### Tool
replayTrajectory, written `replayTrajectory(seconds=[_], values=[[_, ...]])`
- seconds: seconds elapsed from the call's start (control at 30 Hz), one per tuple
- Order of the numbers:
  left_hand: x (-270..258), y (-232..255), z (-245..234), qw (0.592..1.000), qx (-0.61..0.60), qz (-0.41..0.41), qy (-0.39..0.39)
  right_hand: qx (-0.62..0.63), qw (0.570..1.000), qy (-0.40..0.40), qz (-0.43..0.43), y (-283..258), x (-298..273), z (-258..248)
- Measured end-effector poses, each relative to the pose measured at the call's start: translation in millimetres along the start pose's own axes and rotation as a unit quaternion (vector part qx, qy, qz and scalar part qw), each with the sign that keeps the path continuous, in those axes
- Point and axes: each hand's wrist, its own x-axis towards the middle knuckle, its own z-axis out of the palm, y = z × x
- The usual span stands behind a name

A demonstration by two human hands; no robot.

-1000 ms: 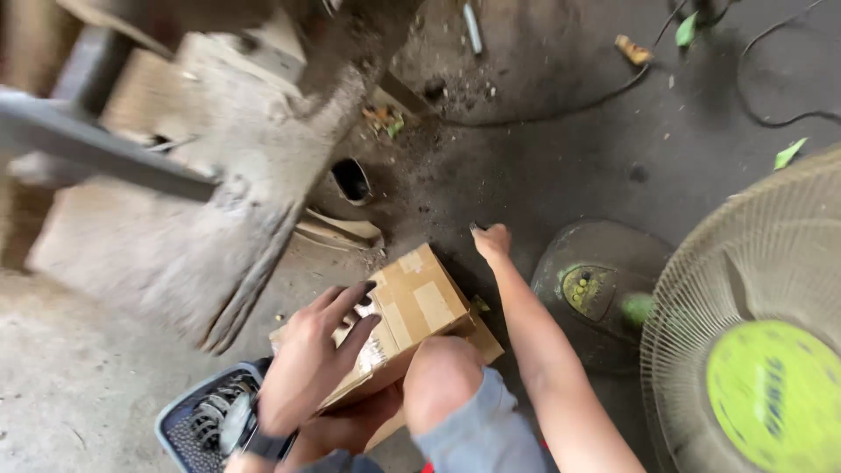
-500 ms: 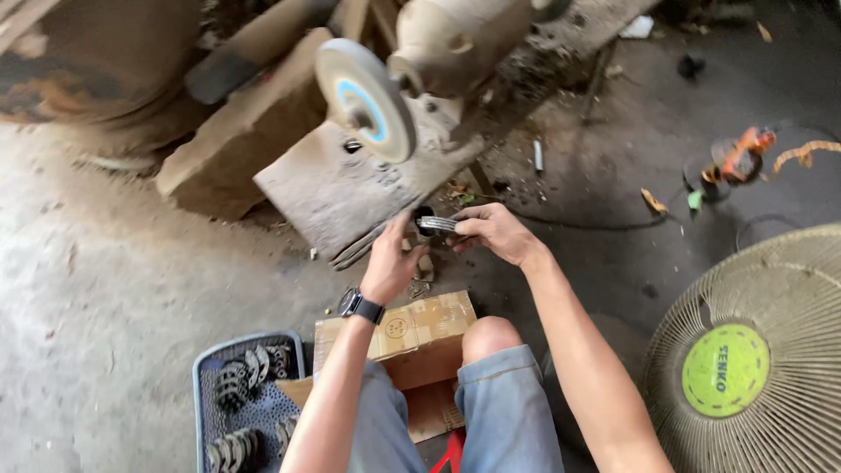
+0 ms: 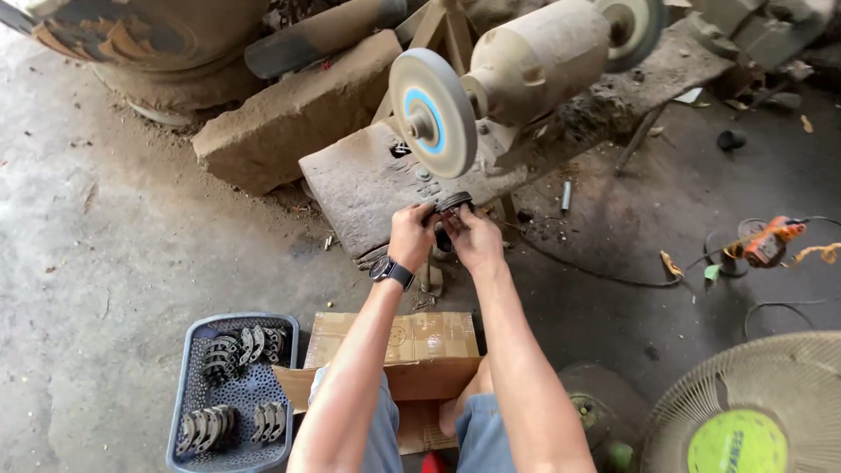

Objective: The person sits on a low stool and grinds small metal parts against a rotating grinding wheel, generating sparks. They repeatedly pick up parts from a plastic basket, grind them, and place them back into the basket.

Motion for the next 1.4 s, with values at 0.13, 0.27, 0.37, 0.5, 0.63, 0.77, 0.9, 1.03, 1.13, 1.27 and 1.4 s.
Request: replayTrajectory(seconds=[0.13, 0.27, 0.37, 0.5, 0.63, 0.77, 0.9, 1.03, 1.13, 1.27, 1.4], values=[[15.3, -4.5, 4.6, 1.0, -0.017, -0.009, -0.011, -0.005, 1.0, 0.019, -0.005, -3.3, 18.0, -6.0], [25.0, 6.3, -1.0, 0.994, -0.06, -0.09, -0.018, 0.001, 1.0, 0.026, -0.008, -5.7, 26.4, -14.5], [26.4, 4.2, -2.3, 0.993, -0.069, -0.091, 0.009, -0.029, 0.999, 0.032, -0.013, -5.2, 17.2, 1.5], [28.3, 0.7, -5.9, 0.995, -0.056, -0.067, 0.046, -0.052, 0.998, 0.024, -0.022, 0.3, 6.7, 23.7], [31.3, 0.8, -3.1, 0.995, -0.052, -0.06, 0.065, -0.076, 0.996, 0.022, -0.033, 4.0, 8.6, 27.9], [35.4, 0.5, 5.0, 0.992, -0.065, -0.079, 0.07, -0.064, 0.996, 0.028, -0.054, 3.9, 12.3, 28.8], [35.5, 3.5, 10.4, 0.989, -0.087, -0.101, 0.068, -0.046, 0.995, 0.042, -0.078, 0.2, 8.9, 35.3], [29.4, -0.3, -5.0, 0.988, -0.078, -0.095, 0.089, -0.073, 0.994, 0.039, -0.075, 9.6, 7.7, 44.1], [26.9, 0.1, -10.6, 0.99, -0.058, -0.075, 0.104, -0.109, 0.992, 0.014, -0.061, 14.5, 4.8, 46.6], [32.3, 8.8, 4.1, 0.988, -0.084, -0.099, 0.088, -0.101, 0.99, 0.034, -0.087, 1.3, 2.6, 41.5], [32.5, 7.5, 12.8, 0.989, -0.085, -0.091, 0.083, -0.085, 0.989, 0.045, -0.114, -4.5, 0.5, 40.7]])
